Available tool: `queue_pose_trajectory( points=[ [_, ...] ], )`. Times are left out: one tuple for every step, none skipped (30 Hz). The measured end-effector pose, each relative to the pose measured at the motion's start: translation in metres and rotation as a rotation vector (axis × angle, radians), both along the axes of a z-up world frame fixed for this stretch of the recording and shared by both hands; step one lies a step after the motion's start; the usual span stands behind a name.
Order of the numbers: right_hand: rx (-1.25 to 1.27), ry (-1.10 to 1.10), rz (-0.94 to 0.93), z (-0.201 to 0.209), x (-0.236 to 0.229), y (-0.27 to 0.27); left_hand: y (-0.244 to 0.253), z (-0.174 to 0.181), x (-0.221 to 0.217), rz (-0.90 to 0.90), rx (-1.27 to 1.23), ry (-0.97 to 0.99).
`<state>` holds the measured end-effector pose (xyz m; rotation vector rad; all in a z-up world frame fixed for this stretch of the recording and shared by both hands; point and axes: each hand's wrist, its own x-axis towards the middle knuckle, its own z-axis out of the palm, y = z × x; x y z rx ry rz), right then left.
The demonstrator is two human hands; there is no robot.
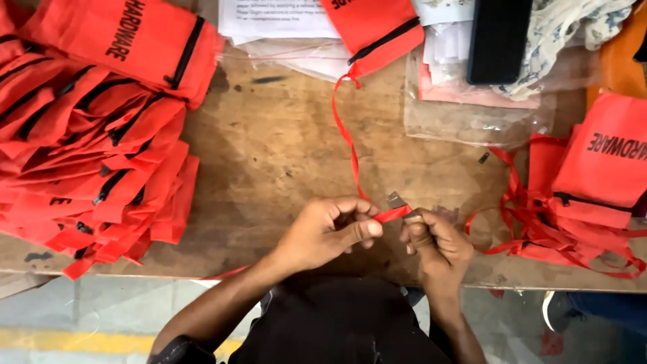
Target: Tying red ribbons to red fabric pouches labeled 'HARDWARE' and organizing them on a workbench.
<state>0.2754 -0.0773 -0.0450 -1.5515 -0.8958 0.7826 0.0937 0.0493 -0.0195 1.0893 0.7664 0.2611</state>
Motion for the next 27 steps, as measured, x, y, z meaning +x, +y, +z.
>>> queue_pose_trajectory(
  points=[
    [0.0, -0.001, -0.005, -0.002, 0.001, 0.0, 0.001, 0.0, 0.002, -0.005, 0.0, -0.001],
    [-0.028, 0.031, -0.014, -0.004, 0.002, -0.001, 0.0, -0.001, 0.003, 0.014, 0.114, -0.009],
    [-0.055, 0.062, -0.023, -0.005, 0.003, -0.002, -0.001, -0.002, 0.004, 0.033, 0.229, -0.017],
    [-0.058, 0.064, -0.024, -0.006, 0.004, -0.001, -0.002, -0.001, 0.006, 0.032, 0.226, -0.015],
    [-0.041, 0.074, -0.004, -0.006, 0.005, -0.001, -0.002, 0.001, 0.007, 0.056, 0.291, 0.028],
    [-0.021, 0.083, 0.015, -0.007, 0.006, 0.0, -0.002, 0.003, 0.009, 0.08, 0.36, 0.069],
    [-0.021, 0.085, 0.013, -0.007, 0.006, 0.001, -0.003, 0.004, 0.011, 0.077, 0.359, 0.071],
    [-0.025, 0.086, 0.017, -0.008, 0.007, 0.002, -0.004, 0.005, 0.013, 0.081, 0.412, 0.103],
    [-0.029, 0.087, 0.02, -0.008, 0.007, 0.003, -0.006, 0.006, 0.015, 0.085, 0.465, 0.135],
    [-0.031, 0.087, 0.02, -0.006, 0.007, 0.005, -0.006, 0.006, 0.017, 0.085, 0.463, 0.135],
    [-0.06, 0.088, 0.02, -0.004, 0.008, 0.007, -0.005, 0.007, 0.019, 0.068, 0.46, 0.148],
    [-0.089, 0.091, 0.021, -0.002, 0.008, 0.009, -0.005, 0.008, 0.021, 0.052, 0.456, 0.163],
    [-0.091, 0.093, 0.022, -0.001, 0.01, 0.011, -0.004, 0.006, 0.021, 0.052, 0.454, 0.165],
    [-0.11, 0.029, 0.032, 0.0, 0.011, 0.012, -0.005, 0.004, 0.021, 0.071, 0.532, 0.173],
    [-0.128, -0.035, 0.041, 0.001, 0.013, 0.013, -0.005, 0.002, 0.021, 0.089, 0.61, 0.18],
    [-0.131, -0.032, 0.041, 0.0, 0.013, 0.014, -0.004, -0.001, 0.021, 0.087, 0.607, 0.182],
    [-0.146, -0.013, 0.035, 0.0, 0.014, 0.015, -0.004, -0.004, 0.02, 0.119, 0.666, 0.146],
    [-0.162, 0.006, 0.029, -0.001, 0.015, 0.015, -0.004, -0.007, 0.02, 0.15, 0.724, 0.108],
    [-0.166, 0.008, 0.028, -0.004, 0.015, 0.015, -0.003, -0.006, 0.02, 0.148, 0.721, 0.11],
    [-0.127, -0.023, 0.039, -0.006, 0.016, 0.014, -0.001, -0.005, 0.021, 0.131, 0.698, 0.149],
    [-0.088, -0.053, 0.051, -0.009, 0.017, 0.014, 0.0, -0.004, 0.021, 0.115, 0.675, 0.188],
    [-0.09, -0.054, 0.049, -0.01, 0.017, 0.013, 0.002, -0.005, 0.021, 0.113, 0.673, 0.186],
    [-0.095, -0.077, 0.038, -0.012, 0.016, 0.013, 0.003, -0.005, 0.021, 0.113, 0.638, 0.196],
    [-0.1, -0.1, 0.027, -0.014, 0.016, 0.012, 0.005, -0.005, 0.021, 0.114, 0.603, 0.205],
    [-0.101, -0.1, 0.024, -0.016, 0.016, 0.012, 0.006, -0.006, 0.021, 0.112, 0.603, 0.204],
    [-0.102, -0.078, -0.002, -0.018, 0.015, 0.011, 0.006, -0.007, 0.02, 0.108, 0.61, 0.204],
    [-0.103, -0.055, -0.028, -0.02, 0.015, 0.01, 0.007, -0.008, 0.02, 0.103, 0.618, 0.205]
  ],
)
